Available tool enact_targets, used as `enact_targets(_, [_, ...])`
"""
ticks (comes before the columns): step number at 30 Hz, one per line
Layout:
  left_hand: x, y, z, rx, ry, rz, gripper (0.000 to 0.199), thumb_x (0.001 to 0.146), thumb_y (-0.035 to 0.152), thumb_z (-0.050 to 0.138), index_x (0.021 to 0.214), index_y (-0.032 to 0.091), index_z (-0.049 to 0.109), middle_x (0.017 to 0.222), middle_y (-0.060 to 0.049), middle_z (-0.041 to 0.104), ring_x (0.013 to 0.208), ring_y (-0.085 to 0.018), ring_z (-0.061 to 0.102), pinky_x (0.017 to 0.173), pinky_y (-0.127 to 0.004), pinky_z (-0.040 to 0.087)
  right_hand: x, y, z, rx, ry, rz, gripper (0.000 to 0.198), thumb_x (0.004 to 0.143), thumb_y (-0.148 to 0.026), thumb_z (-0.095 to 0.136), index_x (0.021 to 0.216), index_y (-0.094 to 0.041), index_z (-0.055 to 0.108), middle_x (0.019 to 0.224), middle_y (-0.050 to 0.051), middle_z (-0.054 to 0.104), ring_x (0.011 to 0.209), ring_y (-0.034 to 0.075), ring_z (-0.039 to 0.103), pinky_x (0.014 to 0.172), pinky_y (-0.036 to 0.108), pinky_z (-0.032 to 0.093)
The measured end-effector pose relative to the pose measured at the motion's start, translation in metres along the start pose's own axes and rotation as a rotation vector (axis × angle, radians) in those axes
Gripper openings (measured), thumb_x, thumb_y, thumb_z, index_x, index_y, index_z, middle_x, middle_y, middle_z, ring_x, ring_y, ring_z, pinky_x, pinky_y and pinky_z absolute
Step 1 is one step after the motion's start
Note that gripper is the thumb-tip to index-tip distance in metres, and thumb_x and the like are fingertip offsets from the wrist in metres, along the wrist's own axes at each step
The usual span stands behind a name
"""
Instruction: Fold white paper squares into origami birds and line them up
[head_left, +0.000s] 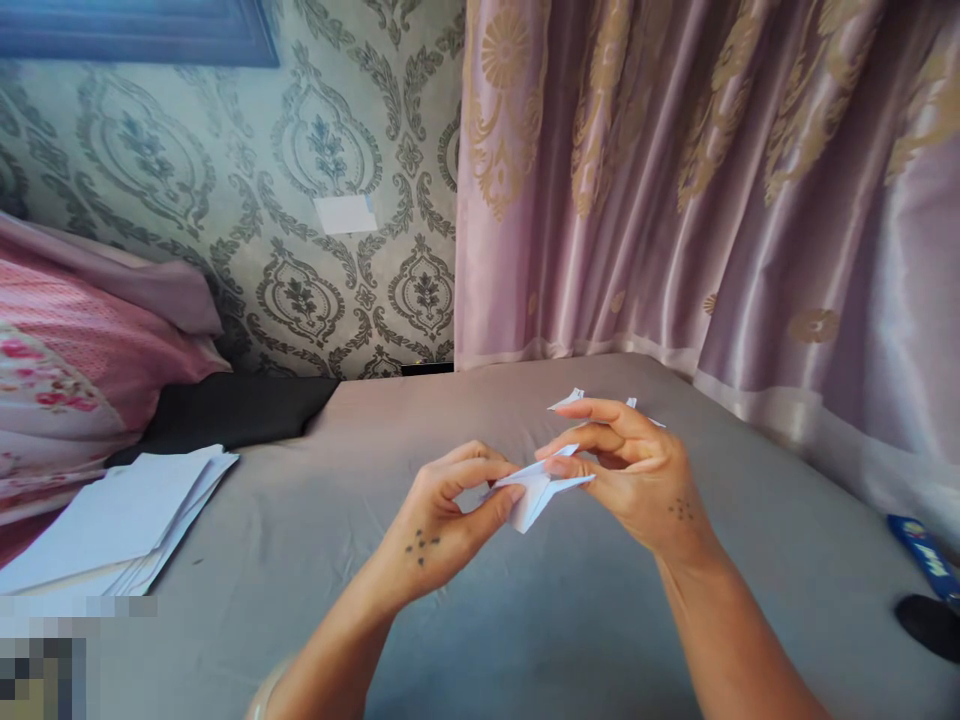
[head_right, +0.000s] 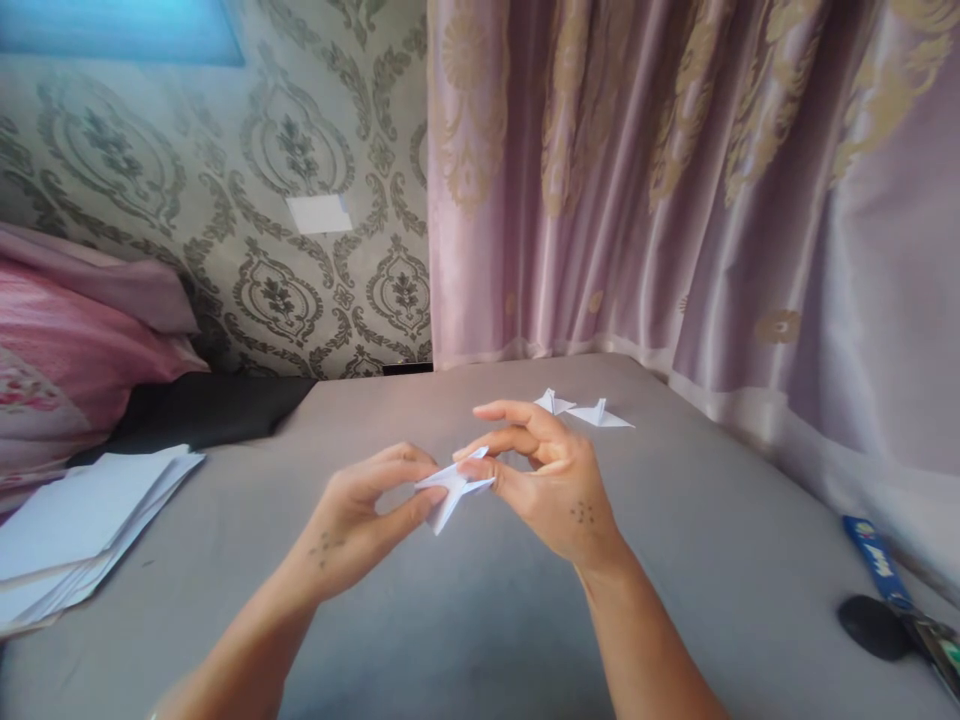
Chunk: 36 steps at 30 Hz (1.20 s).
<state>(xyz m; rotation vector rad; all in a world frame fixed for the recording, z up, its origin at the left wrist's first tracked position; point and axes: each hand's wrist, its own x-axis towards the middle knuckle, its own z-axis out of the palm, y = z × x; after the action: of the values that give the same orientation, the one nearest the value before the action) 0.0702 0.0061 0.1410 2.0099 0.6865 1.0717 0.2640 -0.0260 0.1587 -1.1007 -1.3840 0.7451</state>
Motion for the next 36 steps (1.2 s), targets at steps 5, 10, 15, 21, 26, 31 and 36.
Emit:
enact_targets(5, [0.001,0.001,0.000,-0.024,-0.009,-0.027,0.012,0.086,0.023,0.062,0.081,0.017,0.071,0.078,-0.004,0.065,0.071,-0.015,0.061,0.068,-0.025,0.046,-0.002,-0.003,0.004,0.074,0.109,-0.021,0.040,0.066,-0.032,0.083,0.101,-0.025,0.063,0.072,-0.001,0.074,0.071,0.020,0.072,0.067,0.034,0.059])
enact_targets(10, [0.002,-0.004,0.003,-0.067,0.051,-0.114,0.013,0.082,0.026,0.066,0.075,0.017,0.072,0.074,-0.003,0.065,0.070,-0.015,0.059,0.069,-0.026,0.045,0.007,0.007,-0.003,0.219,0.189,-0.091,0.028,0.073,-0.033,0.078,0.095,-0.026,0.062,0.073,-0.003,0.073,0.070,0.016,0.070,0.068,0.031,0.058])
enact_targets(15, [0.005,-0.018,0.012,-0.390,0.375,-0.355,0.020,0.078,0.033,0.071,0.087,0.016,0.073,0.082,-0.004,0.071,0.075,-0.016,0.061,0.071,-0.026,0.047,0.005,0.013,0.003,0.079,0.319,-0.150,0.014,0.087,-0.038,0.064,0.090,-0.024,0.064,0.082,0.001,0.069,0.077,0.015,0.067,0.069,0.029,0.055])
enact_targets(21, [0.007,-0.018,0.018,-0.557,0.417,-0.353,0.024,0.075,0.034,0.075,0.087,0.014,0.069,0.084,-0.005,0.072,0.080,-0.016,0.064,0.076,-0.027,0.049,-0.011,0.012,0.042,-0.378,0.065,-0.240,0.027,0.080,-0.041,0.068,0.098,-0.022,0.060,0.093,0.005,0.064,0.081,0.018,0.060,0.072,0.034,0.053])
enact_targets(26, [0.006,-0.017,0.021,-0.617,0.355,-0.315,0.023,0.075,0.033,0.076,0.085,0.014,0.066,0.086,-0.005,0.072,0.080,-0.017,0.066,0.076,-0.027,0.050,-0.012,0.017,0.050,-0.470,0.097,-0.305,0.023,0.084,-0.033,0.064,0.104,-0.023,0.058,0.098,0.006,0.062,0.084,0.019,0.060,0.071,0.035,0.054])
enact_targets(31, [0.006,-0.022,0.022,-0.629,0.439,-0.314,0.023,0.078,0.033,0.073,0.089,0.014,0.066,0.087,-0.004,0.072,0.081,-0.015,0.065,0.075,-0.024,0.049,-0.015,0.021,0.055,-0.530,0.245,-0.431,0.041,0.081,-0.032,0.067,0.116,-0.021,0.049,0.108,0.011,0.055,0.095,0.024,0.058,0.073,0.038,0.055])
enact_targets(36, [0.005,-0.022,0.023,-0.656,0.408,-0.250,0.018,0.082,0.031,0.071,0.089,0.016,0.065,0.088,-0.003,0.072,0.081,-0.014,0.065,0.077,-0.024,0.050,-0.019,0.024,0.061,-0.510,0.166,-0.466,0.020,0.085,-0.018,0.058,0.104,-0.022,0.055,0.098,0.008,0.059,0.090,0.020,0.060,0.075,0.036,0.054])
